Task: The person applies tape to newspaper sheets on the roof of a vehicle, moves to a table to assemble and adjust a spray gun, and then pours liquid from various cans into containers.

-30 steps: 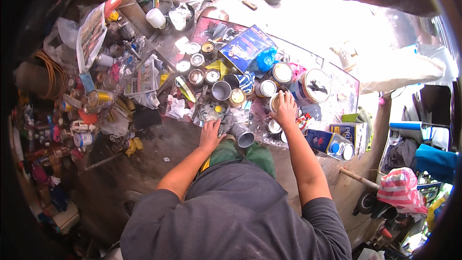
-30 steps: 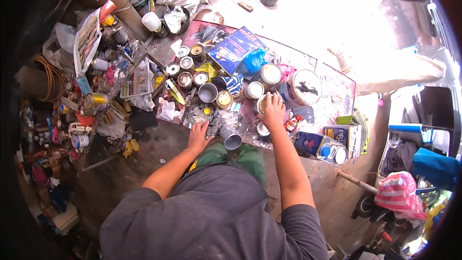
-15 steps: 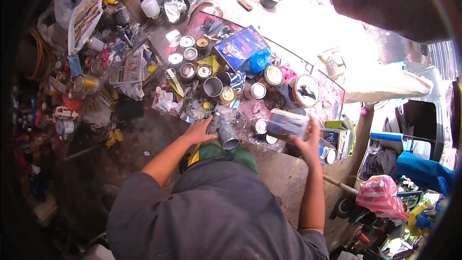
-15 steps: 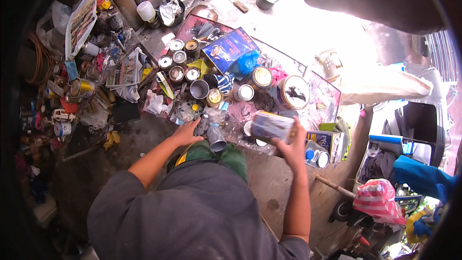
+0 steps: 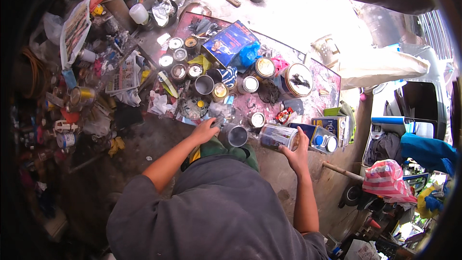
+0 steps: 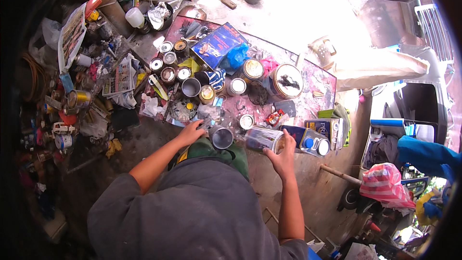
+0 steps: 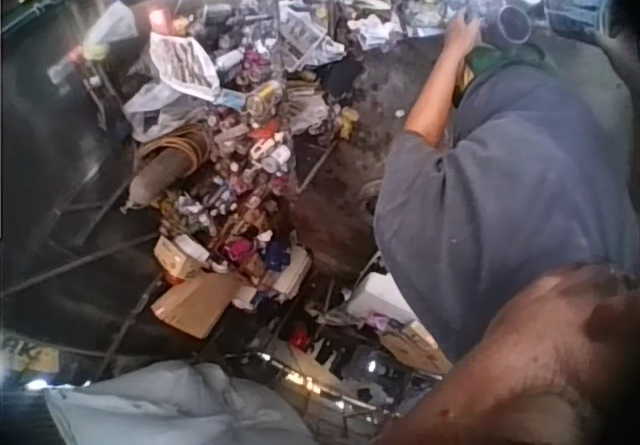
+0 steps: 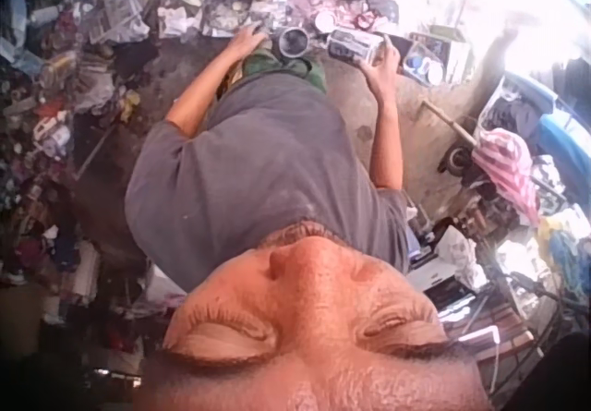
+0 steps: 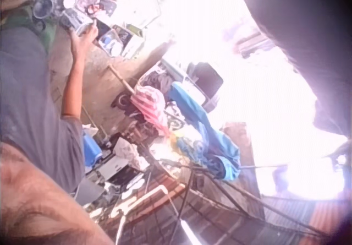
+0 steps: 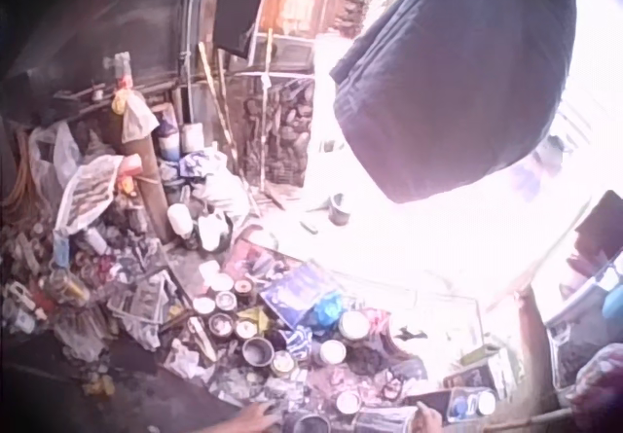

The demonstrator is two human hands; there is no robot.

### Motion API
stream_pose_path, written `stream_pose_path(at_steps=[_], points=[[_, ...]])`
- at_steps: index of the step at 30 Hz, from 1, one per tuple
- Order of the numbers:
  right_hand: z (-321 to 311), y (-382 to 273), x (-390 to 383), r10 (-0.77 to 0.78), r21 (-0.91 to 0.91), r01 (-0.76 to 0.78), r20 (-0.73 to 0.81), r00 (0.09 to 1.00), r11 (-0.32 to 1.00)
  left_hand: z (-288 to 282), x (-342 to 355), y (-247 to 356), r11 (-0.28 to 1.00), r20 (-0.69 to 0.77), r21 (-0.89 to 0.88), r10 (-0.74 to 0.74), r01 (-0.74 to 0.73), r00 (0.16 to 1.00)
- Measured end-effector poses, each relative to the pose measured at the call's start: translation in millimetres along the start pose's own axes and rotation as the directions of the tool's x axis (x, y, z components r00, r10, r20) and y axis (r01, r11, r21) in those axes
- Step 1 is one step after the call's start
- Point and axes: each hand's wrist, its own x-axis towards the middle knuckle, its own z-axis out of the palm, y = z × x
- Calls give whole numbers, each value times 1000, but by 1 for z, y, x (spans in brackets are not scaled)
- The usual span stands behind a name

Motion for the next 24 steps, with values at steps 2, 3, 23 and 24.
stream_pose_path(at_steps=[2, 3, 23, 24], points=[[14, 13, -5, 1, -282, -62, -212, 977, 957, 15, 20, 8, 999, -8, 33, 28, -28, 1000], [17, 21, -11, -14, -408, -122, -315, 949, 905, 22, 33, 30, 1000, -31, -10, 7, -7, 1000], [-15, -32, -68, -63, 125, 69, -46, 997, 990, 95, 200, 109, 993, -105, -1, -116, 116, 988], [-20, -24, -67, -78, -47, 73, -95, 992, 996, 94, 199, 110, 991, -112, 58, -111, 118, 988]])
